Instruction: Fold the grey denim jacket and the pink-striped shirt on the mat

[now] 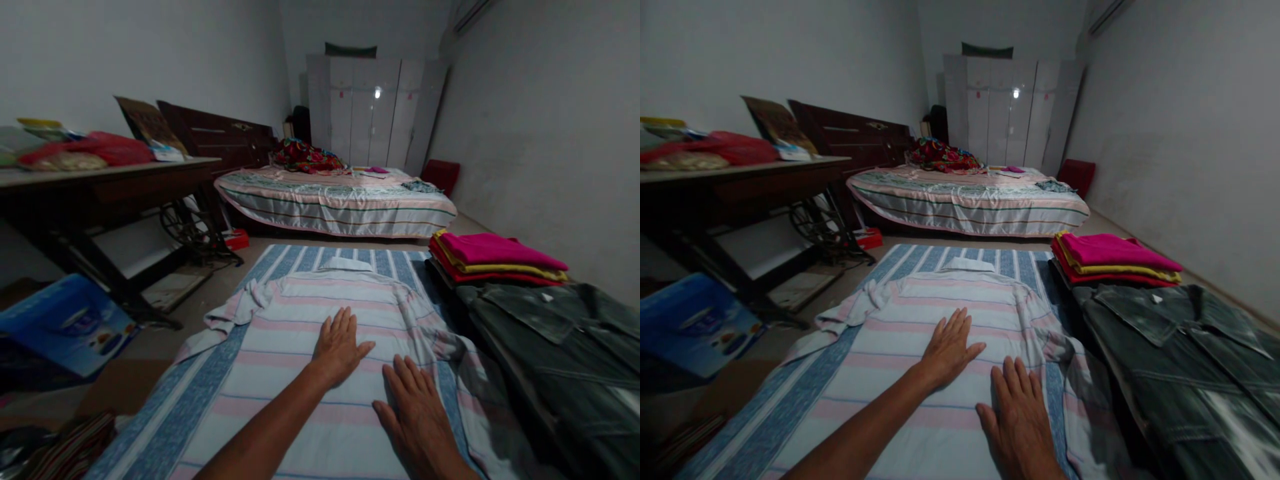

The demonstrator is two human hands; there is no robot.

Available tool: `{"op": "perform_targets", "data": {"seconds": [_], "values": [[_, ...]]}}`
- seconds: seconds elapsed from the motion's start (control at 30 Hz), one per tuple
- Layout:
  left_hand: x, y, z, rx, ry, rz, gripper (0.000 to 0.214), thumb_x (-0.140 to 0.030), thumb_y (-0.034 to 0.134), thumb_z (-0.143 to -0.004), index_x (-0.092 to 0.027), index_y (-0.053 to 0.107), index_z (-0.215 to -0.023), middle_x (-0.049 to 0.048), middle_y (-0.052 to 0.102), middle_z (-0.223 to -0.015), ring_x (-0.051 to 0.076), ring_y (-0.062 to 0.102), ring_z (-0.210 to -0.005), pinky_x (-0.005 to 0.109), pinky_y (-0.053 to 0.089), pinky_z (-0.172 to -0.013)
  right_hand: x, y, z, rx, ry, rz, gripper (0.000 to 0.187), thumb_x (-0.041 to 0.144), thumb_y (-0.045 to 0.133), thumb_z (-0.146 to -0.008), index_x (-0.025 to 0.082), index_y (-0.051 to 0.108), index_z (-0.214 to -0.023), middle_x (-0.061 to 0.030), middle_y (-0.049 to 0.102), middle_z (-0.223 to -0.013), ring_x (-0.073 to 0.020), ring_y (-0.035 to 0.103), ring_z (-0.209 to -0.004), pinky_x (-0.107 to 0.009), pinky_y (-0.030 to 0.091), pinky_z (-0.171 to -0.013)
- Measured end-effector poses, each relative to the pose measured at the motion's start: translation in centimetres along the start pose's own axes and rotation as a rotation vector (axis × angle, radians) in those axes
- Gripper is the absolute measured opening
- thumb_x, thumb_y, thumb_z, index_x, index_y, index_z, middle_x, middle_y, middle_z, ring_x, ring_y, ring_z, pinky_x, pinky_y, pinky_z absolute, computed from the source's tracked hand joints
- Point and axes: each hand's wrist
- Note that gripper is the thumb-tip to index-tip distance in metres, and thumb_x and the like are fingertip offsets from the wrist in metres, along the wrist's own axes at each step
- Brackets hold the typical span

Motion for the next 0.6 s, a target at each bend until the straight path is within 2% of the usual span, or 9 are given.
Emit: {"op": "perform_targets", "data": {"seconds": [0.23, 0.3, 0.4, 0.47, 0.6], "values": [[-0.1, 0.1, 0.4, 0.028, 0.004, 0.012, 0.08, -0.066, 0.024, -0.086, -0.011, 0.027, -0.145, 0.0119, 0.011, -0.154, 0.026, 0.004, -0.143, 0.047, 0.009, -0.114, -0.2, 0.1, 0.2, -0.043, -0.022, 0.028, 0.052, 0.049, 0.044, -0.089, 0.021, 0.052, -0.132, -0.0099, 0.039, -0.144, -0.0309, 0.031, -0.134, -0.05, 0.026, -0.107], [0.0, -0.3, 0.1, 0.01, 0.015, 0.019, 0.076, -0.064, 0.02, -0.088, -0.013, 0.033, -0.142, 0.0118, 0.019, -0.153, 0.025, 0.011, -0.142, 0.047, 0.01, -0.113, -0.2, 0.2, 0.1, -0.043, -0.027, 0.03, 0.052, 0.049, 0.044, -0.089, 0.021, 0.052, -0.132, -0.0093, 0.04, -0.143, -0.0309, 0.031, -0.134, -0.05, 0.027, -0.107], [0.2, -0.6, -0.8, -0.082, -0.003, -0.005, 0.068, -0.058, 0.014, -0.091, -0.015, 0.041, -0.137, 0.0112, 0.031, -0.149, 0.022, 0.02, -0.14, 0.044, 0.009, -0.114, -0.2, 0.2, 0.1, -0.035, -0.022, 0.034, 0.052, 0.049, 0.046, -0.088, 0.022, 0.052, -0.131, -0.0087, 0.041, -0.143, -0.0315, 0.032, -0.133, -0.05, 0.027, -0.107], [0.2, -0.5, -1.6, -0.103, -0.04, -0.017, 0.066, -0.055, 0.016, -0.092, -0.014, 0.038, -0.139, 0.0111, 0.029, -0.15, 0.022, 0.017, -0.141, 0.043, 0.009, -0.114, -0.2, 0.3, 0.0, -0.03, -0.021, 0.037, 0.052, 0.049, 0.047, -0.088, 0.022, 0.052, -0.132, -0.0087, 0.041, -0.143, -0.0319, 0.033, -0.133, -0.05, 0.028, -0.107], [0.2, 0.1, -2.8, -0.047, -0.08, -0.016, 0.073, -0.058, 0.023, -0.089, -0.011, 0.027, -0.145, 0.0122, 0.017, -0.154, 0.024, 0.007, -0.143, 0.046, 0.009, -0.113, -0.3, 0.4, 0.1, -0.025, -0.022, 0.04, 0.053, 0.05, 0.046, -0.088, 0.022, 0.052, -0.132, -0.0096, 0.039, -0.144, -0.0323, 0.033, -0.133, -0.051, 0.029, -0.106]]}}
Point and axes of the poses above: each hand's wrist, its own z-axis away from the middle knuckle, its own y-axis out of the palm, x = y × z
